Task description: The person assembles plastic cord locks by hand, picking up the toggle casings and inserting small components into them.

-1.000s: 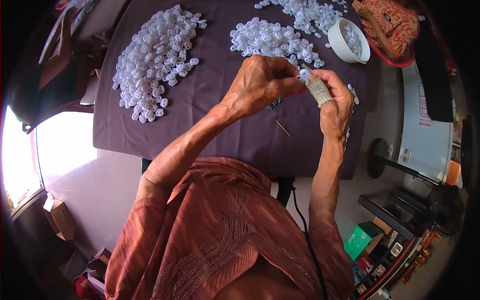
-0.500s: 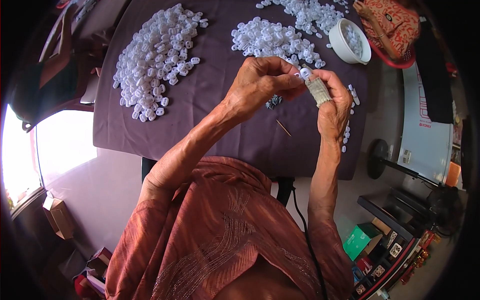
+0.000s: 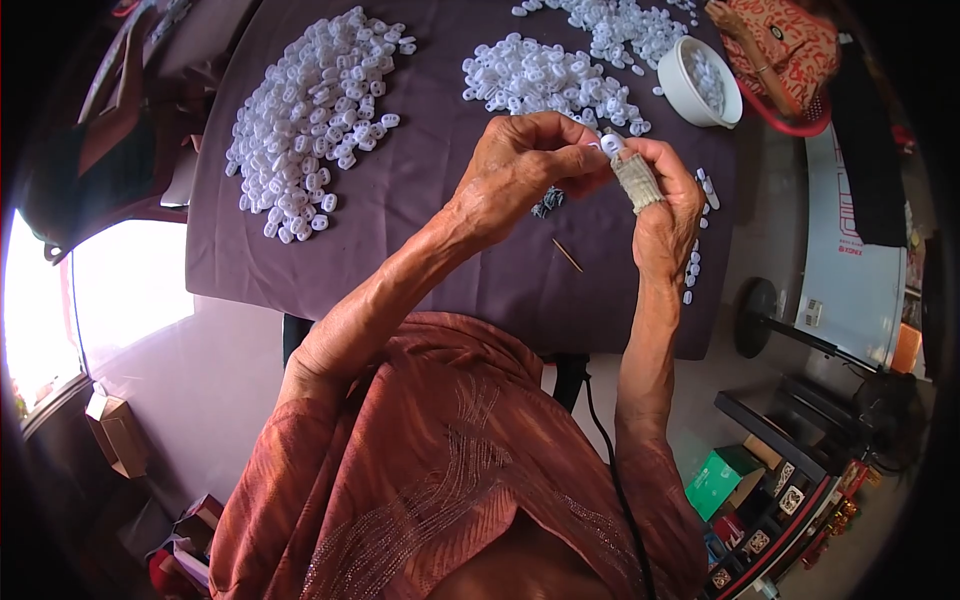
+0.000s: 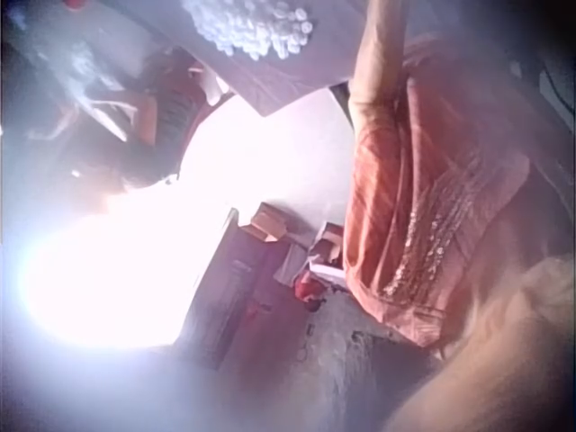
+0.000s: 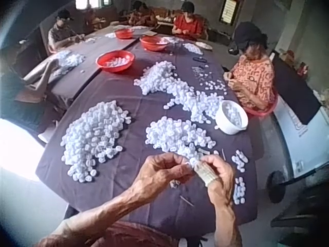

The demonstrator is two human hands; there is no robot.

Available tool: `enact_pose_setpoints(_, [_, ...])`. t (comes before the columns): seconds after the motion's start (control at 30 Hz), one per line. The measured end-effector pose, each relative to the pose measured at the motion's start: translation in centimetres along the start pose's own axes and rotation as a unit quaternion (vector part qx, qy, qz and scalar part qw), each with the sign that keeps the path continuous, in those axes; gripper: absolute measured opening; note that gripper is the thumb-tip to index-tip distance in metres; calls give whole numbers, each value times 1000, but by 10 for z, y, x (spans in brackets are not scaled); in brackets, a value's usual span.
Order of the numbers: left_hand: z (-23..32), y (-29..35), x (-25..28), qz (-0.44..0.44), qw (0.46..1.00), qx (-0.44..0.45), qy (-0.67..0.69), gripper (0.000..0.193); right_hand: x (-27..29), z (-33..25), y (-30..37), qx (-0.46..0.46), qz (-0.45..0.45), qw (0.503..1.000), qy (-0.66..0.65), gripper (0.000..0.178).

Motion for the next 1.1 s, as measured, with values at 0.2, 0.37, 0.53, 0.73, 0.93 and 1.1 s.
enact_pose_setpoints(0.2, [3, 1, 0, 7, 1000, -6, -26, 13, 0, -1, -1, 6, -4, 1000, -3, 11])
enact_pose_setpoints(0.37, [4, 1, 0, 7, 999, -10, -37, 12, 0, -3, -1, -1, -9, 1000, -6, 11])
enact_pose_setpoints(0.53, [4, 1, 0, 12, 999, -19, -40, 13, -1, 0, 1, -6, -4, 1000, -14, 11])
enact_pose_setpoints(0.73, [0, -2, 3, 13, 998, -34, -57, 17, -2, 0, 2, -15, -20, 1000, 9, 12])
enact_pose_setpoints(0.93, [0, -4, 4, -7, 999, 21, 41, 18, -4, -1, 3, -22, -15, 1000, -15, 21])
enact_pose_setpoints(1.1, [-6, -6, 6, -14, 997, 47, 58, 20, -9, -10, 5, 59, -26, 991, 117, 36])
Point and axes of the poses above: each hand's wrist, its own y-axis away from the middle knuckle, its own x-axis out of the back of the hand, z = x × y, the point moved 3 cm from there along -y, towards the middle knuckle, and after that the axes turned 13 degrees about x, right-handed, at the moved point
